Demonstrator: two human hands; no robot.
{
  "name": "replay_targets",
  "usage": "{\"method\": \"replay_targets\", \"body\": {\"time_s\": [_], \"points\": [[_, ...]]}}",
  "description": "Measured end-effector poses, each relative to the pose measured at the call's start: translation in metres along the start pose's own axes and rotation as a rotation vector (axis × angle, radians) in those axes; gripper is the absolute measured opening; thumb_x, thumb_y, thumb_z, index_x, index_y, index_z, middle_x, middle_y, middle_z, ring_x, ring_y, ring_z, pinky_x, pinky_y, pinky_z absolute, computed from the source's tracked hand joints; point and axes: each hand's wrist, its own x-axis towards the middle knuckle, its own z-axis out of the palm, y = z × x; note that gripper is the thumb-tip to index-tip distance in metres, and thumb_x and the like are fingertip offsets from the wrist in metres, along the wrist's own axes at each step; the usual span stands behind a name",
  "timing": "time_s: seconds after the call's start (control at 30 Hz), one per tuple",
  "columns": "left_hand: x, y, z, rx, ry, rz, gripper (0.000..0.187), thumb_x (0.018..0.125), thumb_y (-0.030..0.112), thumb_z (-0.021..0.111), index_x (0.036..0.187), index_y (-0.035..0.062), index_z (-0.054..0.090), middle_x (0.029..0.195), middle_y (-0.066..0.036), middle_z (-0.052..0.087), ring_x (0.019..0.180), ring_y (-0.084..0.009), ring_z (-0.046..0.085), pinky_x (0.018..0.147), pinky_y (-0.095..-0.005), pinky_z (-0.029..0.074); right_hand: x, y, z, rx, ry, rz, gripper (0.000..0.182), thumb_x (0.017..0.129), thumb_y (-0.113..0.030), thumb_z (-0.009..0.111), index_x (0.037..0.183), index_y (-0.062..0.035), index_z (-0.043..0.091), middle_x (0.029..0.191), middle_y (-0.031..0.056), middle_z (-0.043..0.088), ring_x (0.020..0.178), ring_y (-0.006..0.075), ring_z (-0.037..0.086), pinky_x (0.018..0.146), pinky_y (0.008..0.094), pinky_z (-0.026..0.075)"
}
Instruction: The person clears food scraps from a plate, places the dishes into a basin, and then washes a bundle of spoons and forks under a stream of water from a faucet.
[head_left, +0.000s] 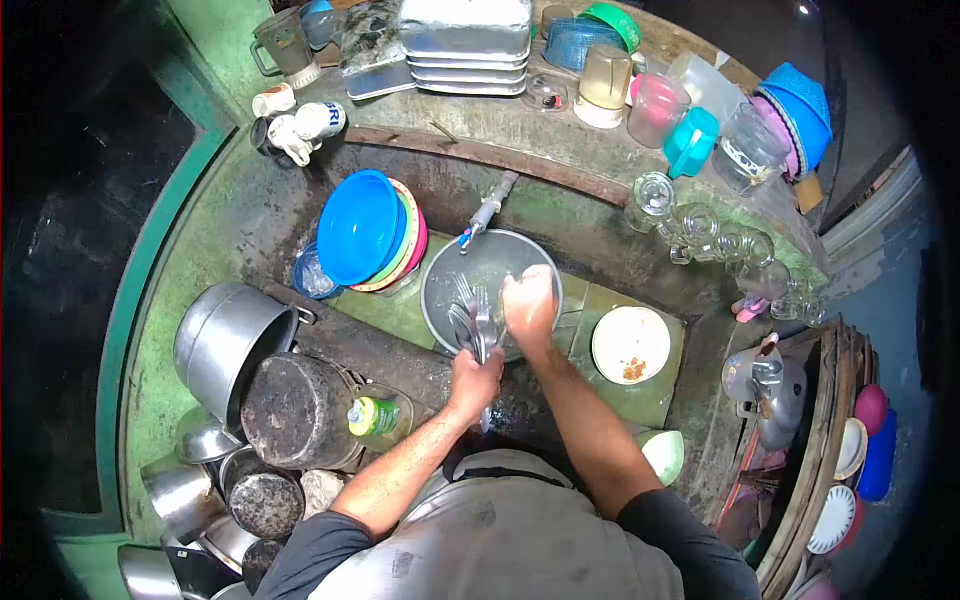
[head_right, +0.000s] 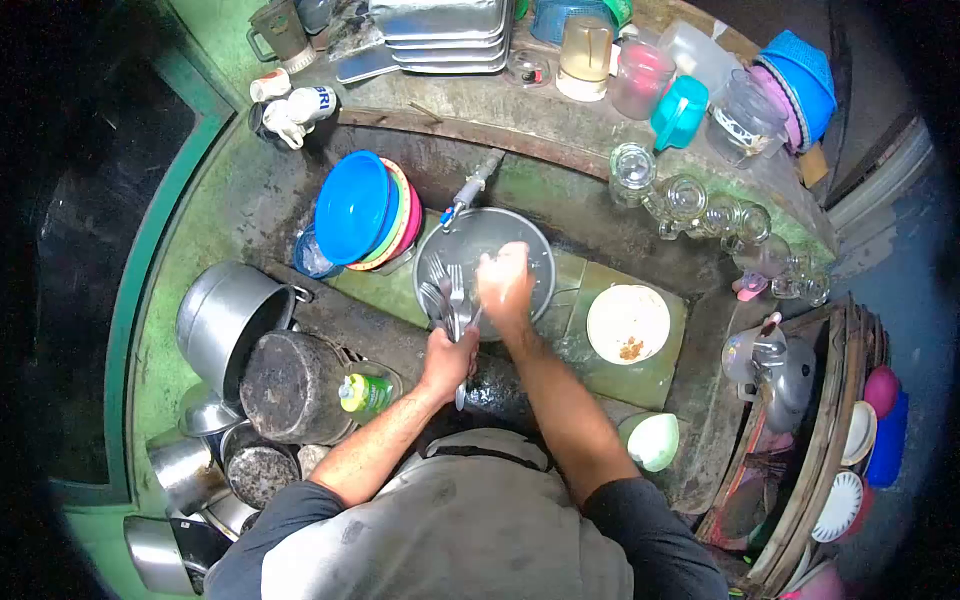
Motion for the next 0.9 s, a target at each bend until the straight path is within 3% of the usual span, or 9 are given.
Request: {"method": "replay_targets", "body": {"time_s": [0.1,0.17,0.23,0.33,0.5,0.53,0.63,0.83,0.9], "points": [[0.004,0.000,-0.005,-0.080,-0.021,-0.037,0.027,0.092,0.016,0.055,0.068,0.0098,0.047,0.052,0.002,0.043,0.040,-0.0090,0.039,0.037,-0.0257,0.031,0.016,-0.017,-0.005,-0.073,-0.068,0.136,0.021,0.078,-0.006,0.066,0.091,-0.0043,0.050,0.073,0.0121,0.059,0.066,0.0254,0.061,0.062,0.0350,0.048],[0.006,-0.002,-0.007,-0.136,-0.057,-0.048,0.026,0.092,0.016,0.055,0.069,0.0099,0.047,0.054,0.002,0.044,0.040,-0.0090,0.039,0.037,-0.0256,0.031,0.027,-0.005,-0.007,-0.073,0.263,-0.108,0.017,0.079,-0.004,0.063,0.093,-0.0050,0.052,0.076,0.0117,0.060,0.068,0.0233,0.061,0.063,0.0334,0.048],[-0.003,0.009,-0.009,-0.136,-0.098,-0.123,0.021,0.093,0.016,0.055,0.073,0.0096,0.048,0.055,0.002,0.044,0.041,-0.0086,0.038,0.038,-0.0255,0.032,0.032,0.036,-0.012,0.474,0.209,0.425,0.018,0.082,-0.008,0.061,0.098,-0.0063,0.054,0.081,0.0102,0.061,0.070,0.0244,0.061,0.066,0.0314,0.050],[0.000,0.012,-0.017,-0.403,-0.180,-0.286,0.013,0.093,0.015,0.053,0.083,0.0074,0.051,0.056,0.002,0.041,0.041,-0.0081,0.035,0.038,-0.0240,0.029,0.015,0.000,-0.038,1.191,-0.266,0.887,0.025,0.087,-0.026,0.054,0.103,-0.0069,0.055,0.080,0.0133,0.060,0.074,0.0293,0.063,0.064,0.0430,0.051],[0.000,-0.001,-0.025,-0.529,-0.365,-0.391,0.012,0.094,0.016,0.052,0.091,0.0046,0.052,0.056,0.002,0.038,0.041,-0.0077,0.033,0.038,-0.0237,0.026,0.019,0.027,-0.048,1.533,-0.520,1.052,0.026,0.089,-0.033,0.049,0.090,-0.0078,0.054,0.065,0.0094,0.055,0.051,0.0232,0.054,0.048,0.0384,0.045],[0.001,-0.005,-0.026,-0.478,-0.347,-0.342,0.013,0.094,0.016,0.053,0.089,0.0050,0.052,0.056,0.002,0.040,0.040,-0.0081,0.035,0.038,-0.0242,0.029,0.028,0.016,-0.046,1.128,-0.414,0.864,0.025,0.091,-0.032,0.049,0.084,-0.0077,0.052,0.060,0.0067,0.053,0.047,0.0217,0.052,0.043,0.0366,0.042],[-0.001,-0.014,-0.026,-0.153,-0.181,-0.194,0.014,0.091,0.019,0.058,0.085,0.0070,0.056,0.058,0.000,0.047,0.042,-0.0077,0.039,0.038,-0.0240,0.031,0.051,0.030,-0.041,0.979,-0.033,0.730,0.019,0.089,-0.025,0.053,0.082,-0.0073,0.053,0.064,0.0053,0.054,0.052,0.0190,0.054,0.046,0.0365,0.045],[0.019,-0.015,-0.030,0.209,-0.033,0.047,0.017,0.091,0.020,0.060,0.085,0.0036,0.058,0.066,-0.004,0.061,0.044,-0.0079,0.046,0.039,-0.0240,0.036,-0.021,-0.014,-0.032,0.619,-0.458,0.835,0.011,0.083,-0.016,0.063,0.090,-0.0086,0.059,0.073,0.0000,0.059,0.065,0.0171,0.059,0.059,0.0313,0.049],[0.012,-0.004,-0.024,0.111,-0.049,-0.023,0.021,0.094,0.023,0.055,0.088,0.0029,0.058,0.066,-0.004,0.062,0.044,-0.0088,0.046,0.040,-0.0248,0.036,-0.018,0.007,-0.014,0.482,-0.457,0.733,0.020,0.079,-0.020,0.067,0.088,-0.0031,0.061,0.072,0.0061,0.061,0.065,0.0184,0.058,0.062,0.0333,0.046]]}}
